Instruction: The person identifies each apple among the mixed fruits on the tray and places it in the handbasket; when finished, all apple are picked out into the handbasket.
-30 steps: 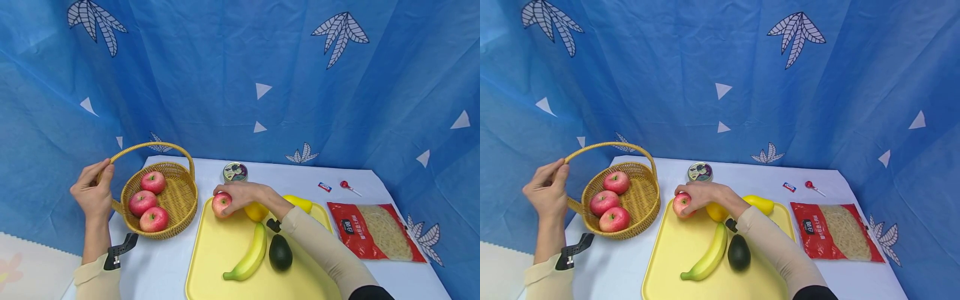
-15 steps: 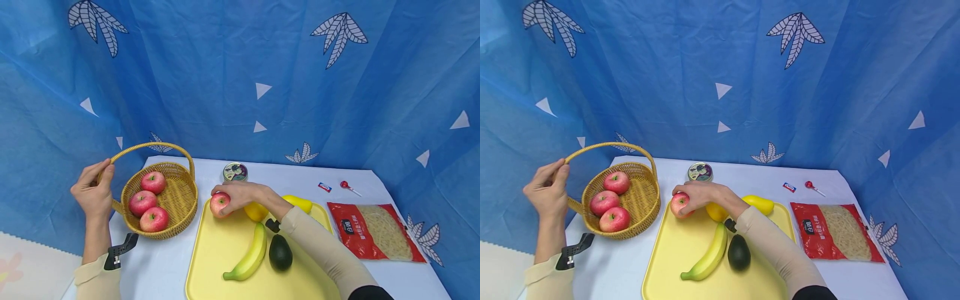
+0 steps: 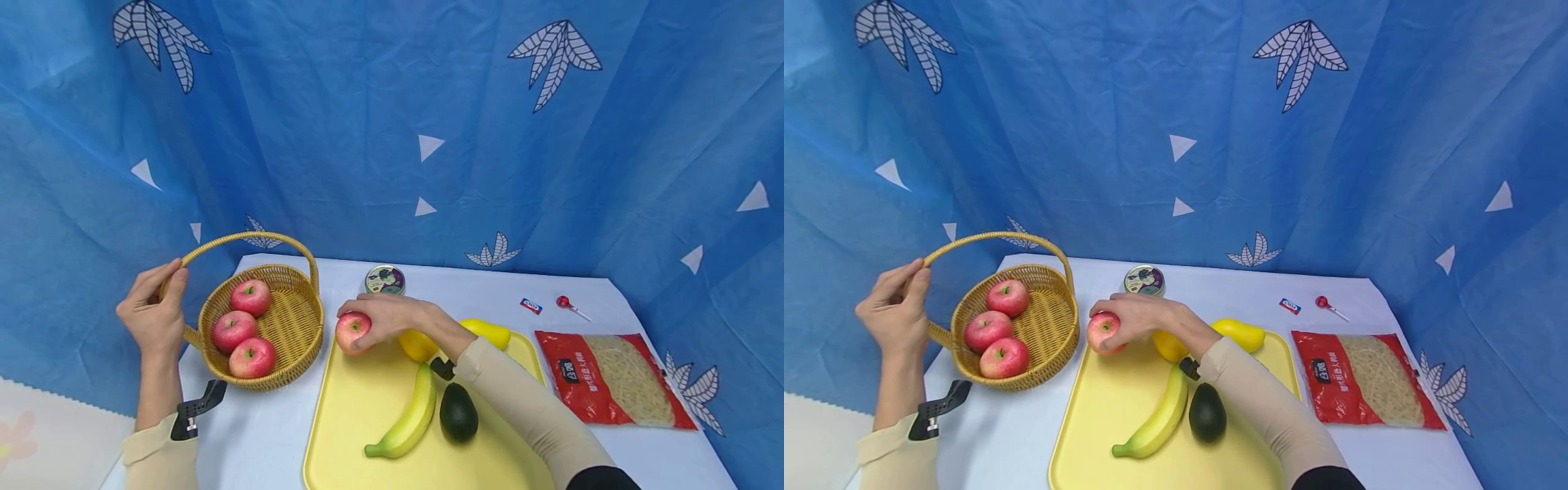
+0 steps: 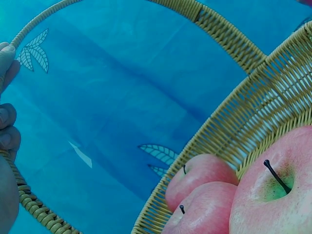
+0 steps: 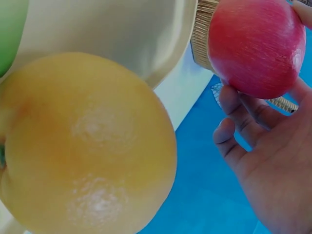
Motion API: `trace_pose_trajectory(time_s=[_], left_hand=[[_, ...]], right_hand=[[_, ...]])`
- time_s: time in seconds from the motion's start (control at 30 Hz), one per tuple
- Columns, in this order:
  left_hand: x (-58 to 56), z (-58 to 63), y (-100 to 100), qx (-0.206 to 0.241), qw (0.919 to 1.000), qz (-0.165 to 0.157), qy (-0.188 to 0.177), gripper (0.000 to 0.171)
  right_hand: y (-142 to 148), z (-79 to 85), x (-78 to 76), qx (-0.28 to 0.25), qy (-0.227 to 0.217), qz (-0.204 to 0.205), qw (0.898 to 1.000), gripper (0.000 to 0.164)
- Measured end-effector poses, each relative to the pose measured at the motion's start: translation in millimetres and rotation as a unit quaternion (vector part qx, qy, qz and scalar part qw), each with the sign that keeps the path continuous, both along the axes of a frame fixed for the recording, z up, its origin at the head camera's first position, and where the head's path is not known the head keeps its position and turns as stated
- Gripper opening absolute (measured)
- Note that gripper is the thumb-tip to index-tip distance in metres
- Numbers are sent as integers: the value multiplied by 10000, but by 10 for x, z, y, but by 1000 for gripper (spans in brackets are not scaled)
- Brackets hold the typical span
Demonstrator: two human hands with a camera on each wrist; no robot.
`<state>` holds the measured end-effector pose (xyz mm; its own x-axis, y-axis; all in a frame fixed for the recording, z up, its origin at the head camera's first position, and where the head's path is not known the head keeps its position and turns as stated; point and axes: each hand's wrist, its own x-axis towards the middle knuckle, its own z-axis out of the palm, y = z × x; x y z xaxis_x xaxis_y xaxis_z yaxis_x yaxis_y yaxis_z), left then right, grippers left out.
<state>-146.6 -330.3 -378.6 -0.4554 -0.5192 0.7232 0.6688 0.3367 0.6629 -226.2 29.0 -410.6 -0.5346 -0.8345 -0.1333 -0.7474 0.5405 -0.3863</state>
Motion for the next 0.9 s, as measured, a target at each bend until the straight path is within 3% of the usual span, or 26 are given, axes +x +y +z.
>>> trace_pose_trajectory(time_s=[0.27, 0.6, 0.9], left_hand=[[-54, -66, -61, 1, 10000, 56, -13, 18], [-47, -25, -2, 43, 9999, 126, -55, 18], [-55, -2, 28, 76, 9998, 149, -83, 18]], right_hand=[[-59, 42, -30, -194, 13, 156, 9997, 63], [-151, 121, -70, -493, -181, 342, 9980, 60], [-206, 161, -81, -768, -61, 430, 9961, 58]])
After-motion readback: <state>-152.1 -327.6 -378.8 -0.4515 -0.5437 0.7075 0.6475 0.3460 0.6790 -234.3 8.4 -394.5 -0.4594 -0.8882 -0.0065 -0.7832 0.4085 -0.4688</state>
